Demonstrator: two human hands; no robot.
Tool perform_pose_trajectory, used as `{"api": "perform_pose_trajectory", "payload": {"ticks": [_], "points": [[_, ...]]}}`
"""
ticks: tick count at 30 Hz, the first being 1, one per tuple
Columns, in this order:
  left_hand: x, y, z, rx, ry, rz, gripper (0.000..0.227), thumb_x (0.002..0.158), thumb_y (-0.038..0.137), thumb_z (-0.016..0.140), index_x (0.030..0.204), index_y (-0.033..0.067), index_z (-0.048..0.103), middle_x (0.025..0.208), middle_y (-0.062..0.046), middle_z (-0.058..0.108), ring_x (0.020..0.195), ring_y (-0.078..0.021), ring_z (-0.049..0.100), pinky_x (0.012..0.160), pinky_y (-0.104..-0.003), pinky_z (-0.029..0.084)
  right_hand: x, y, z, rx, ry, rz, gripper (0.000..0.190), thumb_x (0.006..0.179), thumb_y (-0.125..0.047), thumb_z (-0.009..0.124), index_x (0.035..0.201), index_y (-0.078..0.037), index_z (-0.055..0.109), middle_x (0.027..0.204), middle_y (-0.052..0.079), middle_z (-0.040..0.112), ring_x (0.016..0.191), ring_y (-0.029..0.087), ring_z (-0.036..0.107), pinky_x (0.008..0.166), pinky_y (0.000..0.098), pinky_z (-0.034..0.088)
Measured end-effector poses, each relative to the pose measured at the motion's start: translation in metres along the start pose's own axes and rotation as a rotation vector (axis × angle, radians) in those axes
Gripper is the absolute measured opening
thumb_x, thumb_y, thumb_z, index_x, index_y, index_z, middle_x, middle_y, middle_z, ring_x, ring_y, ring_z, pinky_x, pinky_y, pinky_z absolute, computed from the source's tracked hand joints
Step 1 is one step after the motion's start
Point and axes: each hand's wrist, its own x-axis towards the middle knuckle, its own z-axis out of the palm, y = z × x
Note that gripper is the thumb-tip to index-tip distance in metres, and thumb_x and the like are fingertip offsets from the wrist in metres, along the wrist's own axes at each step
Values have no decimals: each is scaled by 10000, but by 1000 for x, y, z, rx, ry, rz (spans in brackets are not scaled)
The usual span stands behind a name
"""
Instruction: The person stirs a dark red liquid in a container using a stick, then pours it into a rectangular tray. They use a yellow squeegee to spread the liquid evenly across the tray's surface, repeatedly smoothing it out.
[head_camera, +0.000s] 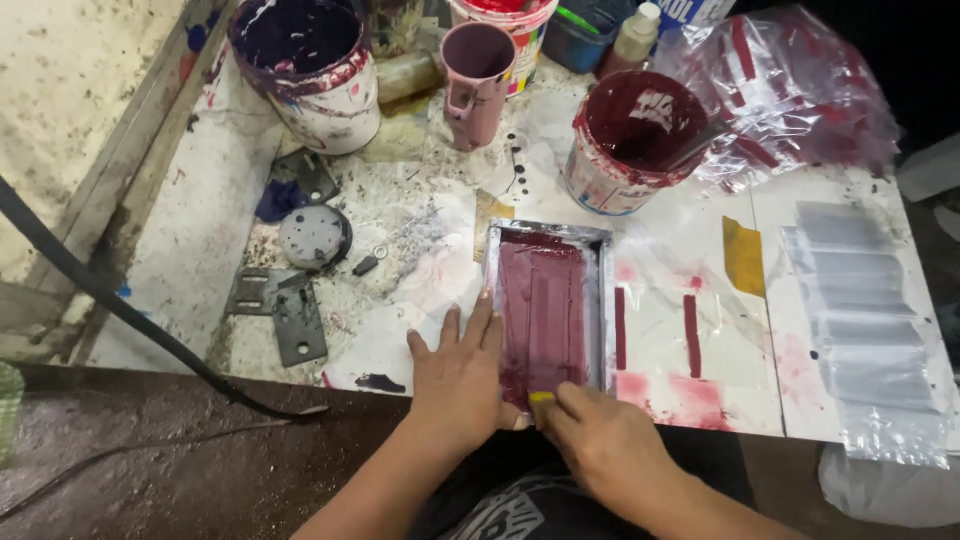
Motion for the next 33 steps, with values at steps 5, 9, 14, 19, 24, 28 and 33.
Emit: {"api": "perform_pose_trajectory", "payload": {"ticks": [5, 9, 14, 19, 24, 28, 33], "points": [[7, -10, 13, -5, 78, 55, 1306, 687, 665, 892, 1621, 142, 144, 1743, -23, -16, 1569, -376, 32, 1123, -809, 143, -13, 3, -2, 21, 46, 23, 243, 945, -264, 693, 1115, -108, 618, 899, 61, 526, 728, 278, 600, 580, 428, 490], [-4, -11, -12, -130, -82, 19, 1101, 818, 456, 771, 1648, 216, 89, 1759, 60, -56, 1604, -295, -49, 1225, -697, 53, -40, 18, -17, 99, 233, 160, 476, 888, -459, 746, 1269, -177, 694, 1152, 68, 680, 947, 212, 728, 771, 316, 594], [16, -35, 20, -323, 165, 75, 924, 801, 432, 727, 1600, 261, 295, 1729, 117, 167, 1588, -265, 122, 1178, -691, 158, -108, 112, -12, 46, 358, 720, 417, 832, -373, 772, 1230, -251, 757, 1198, 19, 697, 580, 147, 717, 673, 289, 578], [40, -40, 45, -354, 695, 154, 759, 773, 487, 726, 1405, 94, 578, 1489, -126, 579, 1337, -326, 548, 1087, -514, 405, -151, 164, 0, -85, 415, 778, 340, 921, -284, 716, 1244, -187, 757, 1180, 42, 658, 976, 201, 680, 774, 364, 562], [51, -23, 44, -318, 642, -54, 536, 848, 454, 664, 1273, 127, 651, 1076, -92, 667, 1050, -337, 600, 874, -503, 477, -155, 170, 7, -115, 396, 722, 239, 939, -246, 702, 1144, -175, 802, 1147, 39, 667, 974, 174, 666, 772, 296, 560], [53, -17, 38, -301, 578, -123, 505, 866, 448, 663, 1279, 159, 656, 1092, -89, 669, 1057, -328, 599, 893, -492, 481, -156, 171, 7, -140, 430, 670, 231, 925, -238, 723, 1138, -189, 797, 1145, 63, 668, 933, 188, 666, 715, 311, 569], [40, 2, 5, -485, 406, -326, 541, 929, 446, 606, 1381, 147, 598, 1122, -40, 714, 1068, -242, 645, 896, -448, 527, -151, 166, 4, -130, 526, 645, 234, 943, -194, 744, 1168, -145, 786, 1134, 95, 669, 931, 206, 682, 797, 319, 564]]}}
